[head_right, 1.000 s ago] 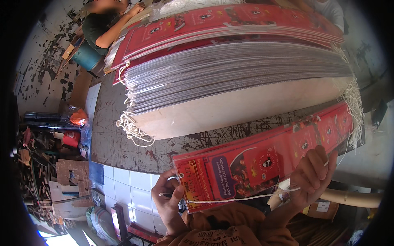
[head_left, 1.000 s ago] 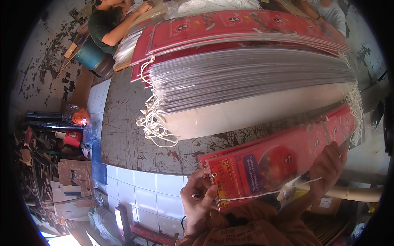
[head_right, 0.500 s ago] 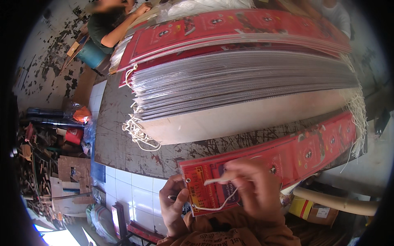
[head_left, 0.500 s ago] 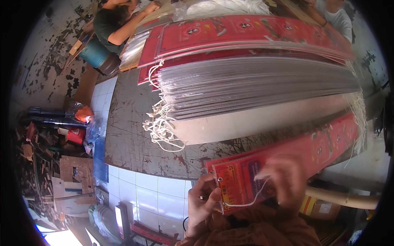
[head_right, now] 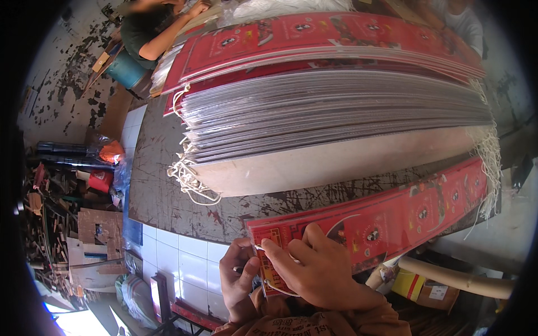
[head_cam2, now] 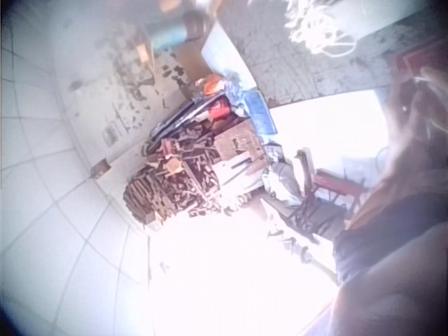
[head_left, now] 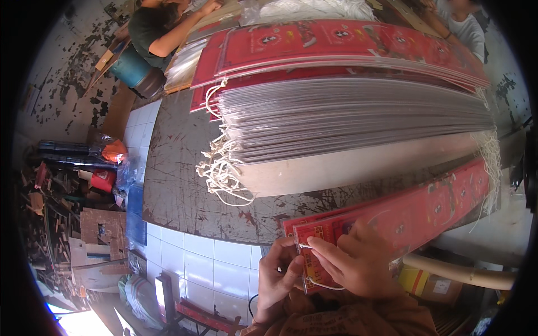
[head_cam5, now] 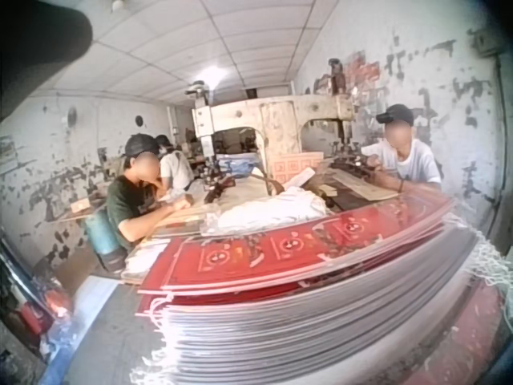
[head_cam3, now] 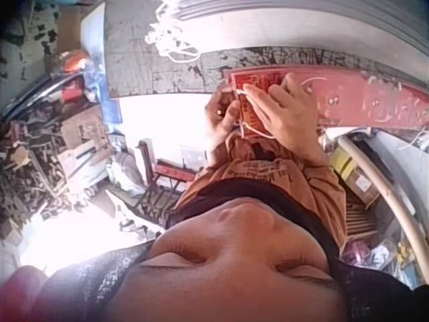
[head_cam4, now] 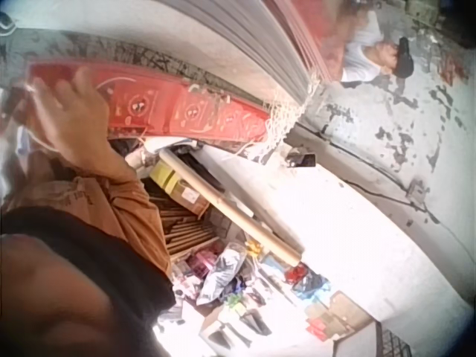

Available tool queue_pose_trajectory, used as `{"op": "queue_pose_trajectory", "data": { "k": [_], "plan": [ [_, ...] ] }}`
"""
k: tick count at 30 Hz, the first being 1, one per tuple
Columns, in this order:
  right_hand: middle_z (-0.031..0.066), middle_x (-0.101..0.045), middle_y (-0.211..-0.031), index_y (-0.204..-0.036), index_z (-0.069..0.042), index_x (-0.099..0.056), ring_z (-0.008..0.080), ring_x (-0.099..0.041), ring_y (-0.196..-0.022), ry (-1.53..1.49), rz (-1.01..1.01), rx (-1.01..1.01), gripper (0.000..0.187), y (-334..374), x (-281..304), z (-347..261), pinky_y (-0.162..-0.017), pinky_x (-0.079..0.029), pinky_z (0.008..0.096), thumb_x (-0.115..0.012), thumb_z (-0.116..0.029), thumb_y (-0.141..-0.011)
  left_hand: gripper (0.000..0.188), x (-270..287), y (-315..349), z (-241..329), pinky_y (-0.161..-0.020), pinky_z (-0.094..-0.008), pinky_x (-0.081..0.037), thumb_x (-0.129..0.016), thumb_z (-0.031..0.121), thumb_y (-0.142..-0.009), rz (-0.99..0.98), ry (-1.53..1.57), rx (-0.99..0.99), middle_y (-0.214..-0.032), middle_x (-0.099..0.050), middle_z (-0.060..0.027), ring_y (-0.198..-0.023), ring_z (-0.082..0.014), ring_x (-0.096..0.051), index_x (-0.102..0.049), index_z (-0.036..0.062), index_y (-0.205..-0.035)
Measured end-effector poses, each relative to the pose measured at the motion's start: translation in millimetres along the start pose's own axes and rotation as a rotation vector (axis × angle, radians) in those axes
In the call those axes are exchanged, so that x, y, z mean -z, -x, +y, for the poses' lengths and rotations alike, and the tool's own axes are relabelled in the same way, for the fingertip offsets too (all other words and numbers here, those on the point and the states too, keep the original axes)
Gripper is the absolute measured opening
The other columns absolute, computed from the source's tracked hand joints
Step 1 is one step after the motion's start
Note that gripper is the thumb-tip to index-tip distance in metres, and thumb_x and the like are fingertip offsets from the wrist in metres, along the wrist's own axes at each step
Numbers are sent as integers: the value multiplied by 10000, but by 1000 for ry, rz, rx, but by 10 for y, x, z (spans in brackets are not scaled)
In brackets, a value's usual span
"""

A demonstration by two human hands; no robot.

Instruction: The person ties white strings through pre-punched holes on the top edge of red rectangular cards. They repeatedly pull the string through, knot it, and move to the next card in a stack.

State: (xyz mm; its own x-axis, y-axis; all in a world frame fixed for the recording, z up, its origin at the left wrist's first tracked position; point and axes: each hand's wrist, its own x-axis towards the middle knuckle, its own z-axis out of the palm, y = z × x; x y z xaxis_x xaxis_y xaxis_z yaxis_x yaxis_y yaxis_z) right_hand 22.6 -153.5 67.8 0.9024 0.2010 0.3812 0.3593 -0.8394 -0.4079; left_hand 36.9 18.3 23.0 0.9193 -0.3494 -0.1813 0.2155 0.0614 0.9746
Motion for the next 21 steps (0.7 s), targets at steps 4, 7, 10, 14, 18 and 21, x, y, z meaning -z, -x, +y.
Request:
{"op": "queue_pose_trajectory", "data": {
  "k": [4,7,10,14,18,21],
  "plan": [
    [-14,-421,-624,-997,-90,-624,179,-444,-635,19,-16,-4,385,14,10,-5,-487,-394,238,-634,-160,-619,301,-15,-3,16,-568,-177,-391,-553,99,-838,14,1,4,-707,-583,-31,-625,-51,-514,-468,-43,-1091],
    [-14,-427,-634,-994,-91,-622,181,-451,-650,33,-23,-20,394,23,12,-11,-514,-406,248,-628,-169,-608,307,-14,-19,19,-553,-177,-379,-558,104,-834,9,-4,-10,-688,-569,-21,-608,-46,-497,-470,-43,-1089],
    [-15,-431,-642,-977,-93,-619,179,-457,-659,44,-25,-16,385,32,16,-20,-529,-408,256,-629,-175,-602,311,-13,-16,12,-545,-179,-372,-559,112,-833,17,-25,-14,-679,-561,-15,-599,-43,-486,-471,-46,-1087],
    [-16,-435,-652,-963,-96,-611,175,-465,-673,30,-42,-2,374,34,20,-15,-537,-405,259,-632,-184,-600,298,-28,-15,11,-546,-183,-372,-557,107,-831,41,6,-4,-674,-557,-14,-600,-45,-485,-475,-43,-1075],
    [-16,-436,-663,-973,-100,-595,167,-470,-682,36,-47,5,378,28,12,-13,-528,-391,259,-631,-189,-607,361,-45,-18,-5,-543,-178,-369,-545,123,-841,55,24,-18,-685,-559,-22,-603,-44,-477,-455,-53,-1143],
    [-11,-430,-670,-967,-110,-574,159,-474,-686,45,-88,10,350,-17,14,-29,-512,-374,260,-624,-185,-628,398,-89,-2,44,-528,-168,-347,-533,155,-850,131,86,46,-700,-555,-19,-597,-38,-461,-452,-76,-1164]
  ]
}}
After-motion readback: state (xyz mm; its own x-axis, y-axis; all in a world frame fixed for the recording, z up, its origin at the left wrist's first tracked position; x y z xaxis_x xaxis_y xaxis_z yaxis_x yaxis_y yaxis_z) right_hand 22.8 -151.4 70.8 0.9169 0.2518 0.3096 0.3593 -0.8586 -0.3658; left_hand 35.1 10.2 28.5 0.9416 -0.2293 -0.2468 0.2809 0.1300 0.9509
